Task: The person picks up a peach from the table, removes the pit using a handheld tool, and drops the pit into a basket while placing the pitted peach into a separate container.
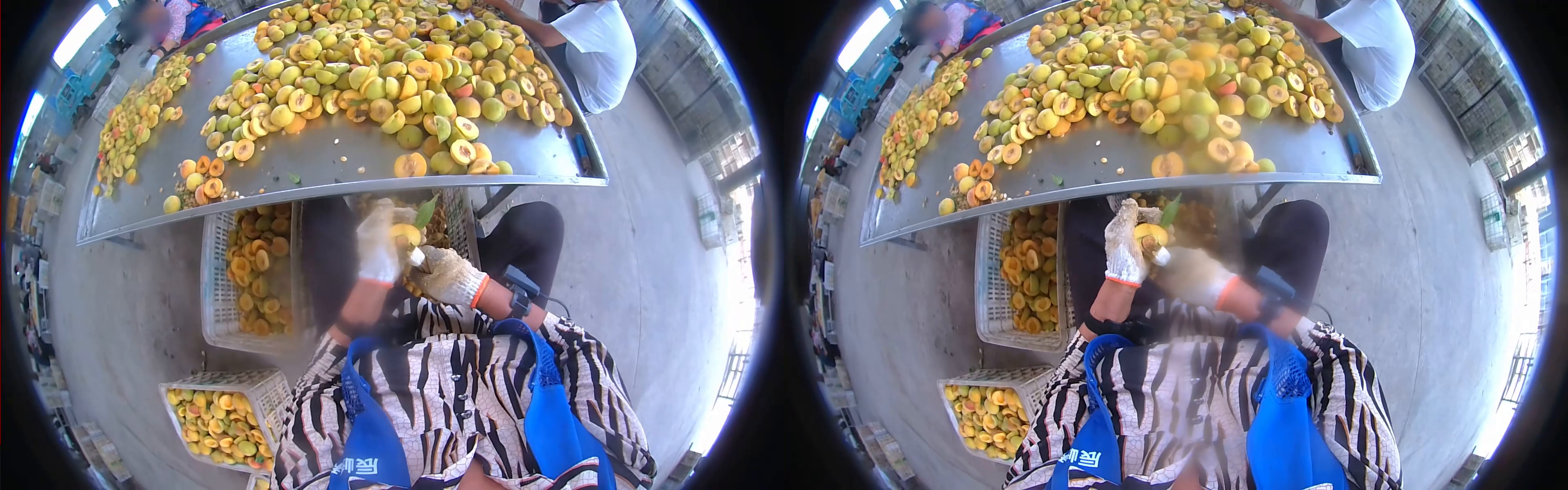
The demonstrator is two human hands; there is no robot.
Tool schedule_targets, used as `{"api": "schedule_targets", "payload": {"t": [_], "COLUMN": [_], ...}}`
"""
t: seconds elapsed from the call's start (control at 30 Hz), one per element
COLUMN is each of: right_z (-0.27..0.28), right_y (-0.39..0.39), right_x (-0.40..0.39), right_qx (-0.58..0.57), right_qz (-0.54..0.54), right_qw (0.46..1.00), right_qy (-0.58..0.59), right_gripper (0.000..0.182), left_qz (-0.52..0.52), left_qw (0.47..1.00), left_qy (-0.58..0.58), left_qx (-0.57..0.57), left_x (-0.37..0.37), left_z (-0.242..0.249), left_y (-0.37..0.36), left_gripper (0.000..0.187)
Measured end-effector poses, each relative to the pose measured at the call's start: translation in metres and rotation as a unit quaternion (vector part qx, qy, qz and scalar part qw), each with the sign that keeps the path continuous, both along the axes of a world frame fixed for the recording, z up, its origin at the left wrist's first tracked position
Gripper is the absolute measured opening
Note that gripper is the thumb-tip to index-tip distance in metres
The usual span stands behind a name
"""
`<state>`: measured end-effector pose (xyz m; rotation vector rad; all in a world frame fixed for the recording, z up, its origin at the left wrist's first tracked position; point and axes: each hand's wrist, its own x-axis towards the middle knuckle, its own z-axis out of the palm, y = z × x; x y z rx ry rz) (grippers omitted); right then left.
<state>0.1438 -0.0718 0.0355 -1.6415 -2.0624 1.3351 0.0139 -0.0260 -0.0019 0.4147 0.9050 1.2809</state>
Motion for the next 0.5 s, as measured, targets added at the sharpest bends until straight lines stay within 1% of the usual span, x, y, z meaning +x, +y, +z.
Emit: {"api": "schedule_targets", "payload": {"t": [0.03,0.13,0.2,0.23,0.3,0.33,0.37,0.4,0.43,0.5], "right_z": [-0.006,-0.015,-0.013,-0.013,-0.031,-0.032,-0.032,-0.028,-0.015,-0.018], "right_y": [-0.001,-0.006,-0.008,-0.008,-0.005,-0.004,-0.004,-0.004,-0.003,-0.006], "right_x": [0.001,0.003,0.001,0.001,0.0,0.0,0.007,0.018,0.021,0.017], "right_qx": [0.023,-0.082,-0.035,-0.01,0.007,0.016,-0.109,-0.232,-0.352,-0.251], "right_qz": [0.011,-0.032,-0.009,0.003,0.029,0.042,0.012,-0.019,-0.05,-0.035], "right_qw": [1.0,0.99,0.997,0.999,0.996,0.993,0.985,0.958,0.915,0.955], "right_qy": [-0.012,0.111,0.067,0.045,0.085,0.105,0.137,0.165,0.189,0.152], "right_gripper": [0.027,0.027,0.026,0.026,0.024,0.025,0.023,0.022,0.021,0.018], "left_qz": [-0.021,-0.073,-0.091,-0.116,-0.168,-0.162,-0.157,-0.153,-0.156,-0.162], "left_qw": [1.0,0.996,0.993,0.989,0.976,0.972,0.967,0.96,0.97,0.982], "left_qy": [0.015,0.051,0.066,0.084,0.121,0.136,0.152,0.167,0.144,0.096], "left_qx": [-0.003,0.002,0.022,0.036,0.062,0.098,0.133,0.168,0.119,0.021], "left_x": [-0.002,-0.009,-0.01,-0.011,-0.015,-0.014,-0.014,-0.012,-0.012,-0.009], "left_z": [0.003,0.009,0.012,0.007,-0.007,-0.01,-0.014,-0.015,-0.015,-0.011], "left_y": [-0.001,-0.004,-0.004,-0.002,0.001,0.001,0.0,-0.001,-0.001,0.001], "left_gripper": [0.04,0.044,0.047,0.046,0.044,0.045,0.047,0.048,0.049,0.05]}}
